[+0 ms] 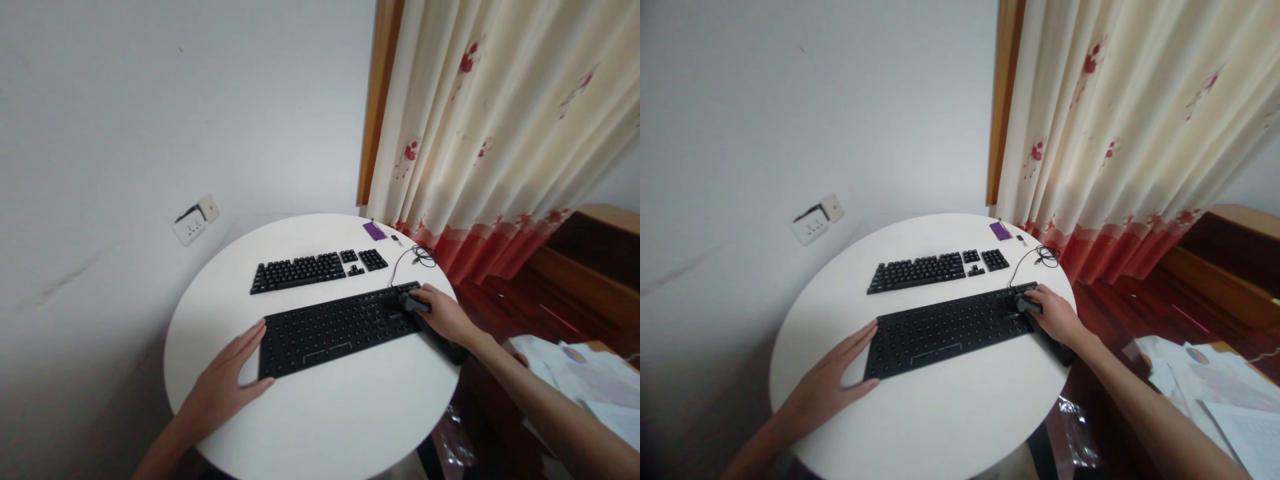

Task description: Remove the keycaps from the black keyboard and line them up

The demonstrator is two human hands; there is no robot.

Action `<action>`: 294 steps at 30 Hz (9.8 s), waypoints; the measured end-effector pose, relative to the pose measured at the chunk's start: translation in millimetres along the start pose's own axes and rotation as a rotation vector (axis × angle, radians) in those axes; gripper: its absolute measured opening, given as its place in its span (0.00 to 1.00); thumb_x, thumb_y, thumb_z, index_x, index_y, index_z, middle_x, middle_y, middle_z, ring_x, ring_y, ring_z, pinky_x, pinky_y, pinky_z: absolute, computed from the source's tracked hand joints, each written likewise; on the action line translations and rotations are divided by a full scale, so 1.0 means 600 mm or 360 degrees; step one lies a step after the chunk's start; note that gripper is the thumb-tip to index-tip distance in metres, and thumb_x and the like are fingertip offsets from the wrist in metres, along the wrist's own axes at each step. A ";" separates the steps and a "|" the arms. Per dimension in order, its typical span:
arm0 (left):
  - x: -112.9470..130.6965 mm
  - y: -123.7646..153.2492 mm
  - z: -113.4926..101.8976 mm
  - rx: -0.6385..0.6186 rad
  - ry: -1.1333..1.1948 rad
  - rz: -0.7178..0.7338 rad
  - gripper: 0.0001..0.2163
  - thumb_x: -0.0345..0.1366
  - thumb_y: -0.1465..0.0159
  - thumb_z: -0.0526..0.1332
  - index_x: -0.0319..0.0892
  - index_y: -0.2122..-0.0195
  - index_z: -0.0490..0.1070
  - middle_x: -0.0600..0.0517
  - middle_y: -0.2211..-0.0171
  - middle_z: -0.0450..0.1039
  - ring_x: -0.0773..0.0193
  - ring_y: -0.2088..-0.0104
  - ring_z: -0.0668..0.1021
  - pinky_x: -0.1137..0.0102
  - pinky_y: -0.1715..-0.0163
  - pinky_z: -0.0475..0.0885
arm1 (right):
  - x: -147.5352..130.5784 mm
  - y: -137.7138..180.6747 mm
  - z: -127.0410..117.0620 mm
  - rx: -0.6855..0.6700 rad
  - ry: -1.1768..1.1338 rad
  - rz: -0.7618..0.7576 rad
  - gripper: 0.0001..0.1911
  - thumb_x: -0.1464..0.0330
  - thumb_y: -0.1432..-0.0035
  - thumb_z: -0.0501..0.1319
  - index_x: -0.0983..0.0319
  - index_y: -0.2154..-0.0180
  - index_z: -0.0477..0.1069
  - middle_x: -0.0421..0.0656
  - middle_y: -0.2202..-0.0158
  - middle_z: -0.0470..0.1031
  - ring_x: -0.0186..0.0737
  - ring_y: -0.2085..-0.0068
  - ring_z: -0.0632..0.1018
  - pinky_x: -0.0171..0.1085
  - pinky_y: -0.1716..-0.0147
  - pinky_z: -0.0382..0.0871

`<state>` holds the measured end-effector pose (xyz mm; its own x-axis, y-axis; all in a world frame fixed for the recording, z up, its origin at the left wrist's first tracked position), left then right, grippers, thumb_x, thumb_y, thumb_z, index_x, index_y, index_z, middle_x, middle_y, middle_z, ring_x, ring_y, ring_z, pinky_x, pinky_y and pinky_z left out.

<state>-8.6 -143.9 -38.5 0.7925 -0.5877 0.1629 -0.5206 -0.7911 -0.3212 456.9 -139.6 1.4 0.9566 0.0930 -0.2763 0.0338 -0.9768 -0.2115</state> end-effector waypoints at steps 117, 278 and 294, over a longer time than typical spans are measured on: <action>0.022 0.004 -0.004 -0.0219 0.0188 -0.0203 0.41 0.53 0.44 0.65 0.45 0.33 0.51 0.46 0.33 0.53 0.51 0.35 0.61 0.56 0.35 0.55 | -0.476 -0.116 0.146 -0.0462 -0.0107 -0.0879 0.22 0.76 0.47 0.55 0.57 0.50 0.70 0.45 0.55 0.72 0.43 0.57 0.76 0.35 0.60 0.62; 0.021 0.003 -0.008 -0.0093 0.0110 -0.0170 0.38 0.50 0.41 0.63 0.45 0.32 0.51 0.47 0.33 0.53 0.51 0.36 0.62 0.57 0.37 0.59 | -0.110 0.032 0.036 -0.0173 0.0378 0.0227 0.21 0.72 0.41 0.55 0.59 0.46 0.68 0.47 0.54 0.71 0.42 0.65 0.77 0.38 0.69 0.64; 0.003 0.002 0.004 -0.0046 0.0051 -0.0042 0.36 0.44 0.40 0.62 0.44 0.32 0.51 0.46 0.34 0.55 0.51 0.37 0.64 0.58 0.37 0.61 | -0.473 0.048 0.116 -0.0499 -0.0150 -0.0546 0.24 0.76 0.46 0.55 0.58 0.47 0.67 0.46 0.53 0.67 0.43 0.60 0.77 0.39 0.62 0.70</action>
<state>-6.9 -145.6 -40.7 0.7957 -0.5715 0.2006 -0.5092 -0.8106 -0.2893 166.6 -181.0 8.6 0.8448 0.4236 -0.3268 0.4431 -0.8963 -0.0165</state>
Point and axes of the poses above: each hand's wrist, its own y-axis away from the middle knuckle, its own z-axis out of the palm, x = y × z, the point moved 7 cm from there along -y, towards the middle knuckle
